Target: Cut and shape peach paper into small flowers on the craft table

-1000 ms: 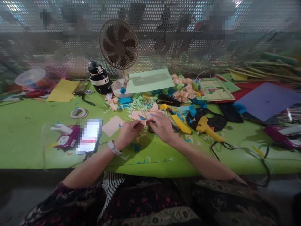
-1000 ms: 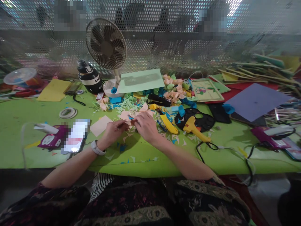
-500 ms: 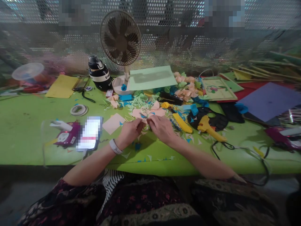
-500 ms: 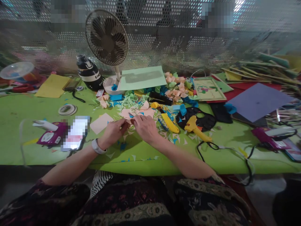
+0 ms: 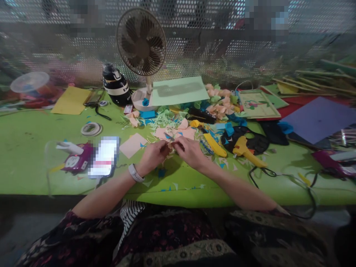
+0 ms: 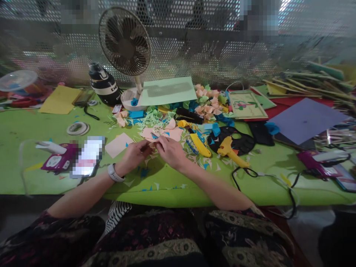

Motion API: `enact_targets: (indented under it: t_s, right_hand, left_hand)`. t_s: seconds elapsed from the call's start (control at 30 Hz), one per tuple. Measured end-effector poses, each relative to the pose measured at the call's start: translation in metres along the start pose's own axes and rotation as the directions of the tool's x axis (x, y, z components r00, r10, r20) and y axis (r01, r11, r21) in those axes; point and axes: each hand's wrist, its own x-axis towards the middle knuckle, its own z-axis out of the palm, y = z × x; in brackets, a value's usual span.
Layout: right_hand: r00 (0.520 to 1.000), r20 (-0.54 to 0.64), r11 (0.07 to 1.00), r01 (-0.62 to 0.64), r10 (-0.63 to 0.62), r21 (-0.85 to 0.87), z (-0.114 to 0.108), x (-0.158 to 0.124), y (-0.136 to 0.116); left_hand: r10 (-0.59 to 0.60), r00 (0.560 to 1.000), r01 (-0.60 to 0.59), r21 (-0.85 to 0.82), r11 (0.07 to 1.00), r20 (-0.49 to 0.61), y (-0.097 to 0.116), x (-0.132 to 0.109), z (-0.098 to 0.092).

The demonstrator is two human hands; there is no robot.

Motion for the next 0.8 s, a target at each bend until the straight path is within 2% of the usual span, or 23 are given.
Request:
enact_targets:
  t_s: [0.2, 0.3, 0.43, 0.57, 0.7, 0.8]
  right_hand:
    - [0.999, -0.013, 0.999, 0.041, -0.040, 0.021, -0.004, 0.003, 0.006]
    - [0.999, -0.047, 0.999, 0.013, -0.010, 0.052, -0.006, 0.005, 0.007]
    - [0.988, -0.114, 0.963, -0.072, 0.105, 0.260, -0.010, 0.009, 0.006]
    - [0.963, -0.141, 0.868, -0.136, 0.228, 0.478, -0.014, 0.014, 0.007]
    - [0.936, -0.225, 0.874, -0.141, 0.271, 0.466, -0.017, 0.019, 0.013]
    - [0.945, -0.222, 0.888, -0.121, 0.239, 0.443, -0.017, 0.020, 0.014]
  left_hand:
    - [0.088, 0.996, -0.087, 0.045, 0.995, -0.032, 0.001, 0.002, -0.001]
    - [0.083, 0.995, -0.079, 0.053, 0.995, -0.061, 0.000, 0.005, -0.003]
    - [-0.071, 0.997, 0.070, -0.167, 0.983, -0.004, -0.002, 0.009, -0.003]
    - [-0.210, 0.973, 0.230, -0.461, 0.857, 0.096, 0.002, 0.012, -0.003]
    - [-0.251, 0.962, 0.264, -0.615, 0.743, 0.109, 0.005, 0.013, -0.007]
    - [-0.300, 0.947, 0.296, -0.680, 0.671, 0.117, 0.004, 0.014, -0.009]
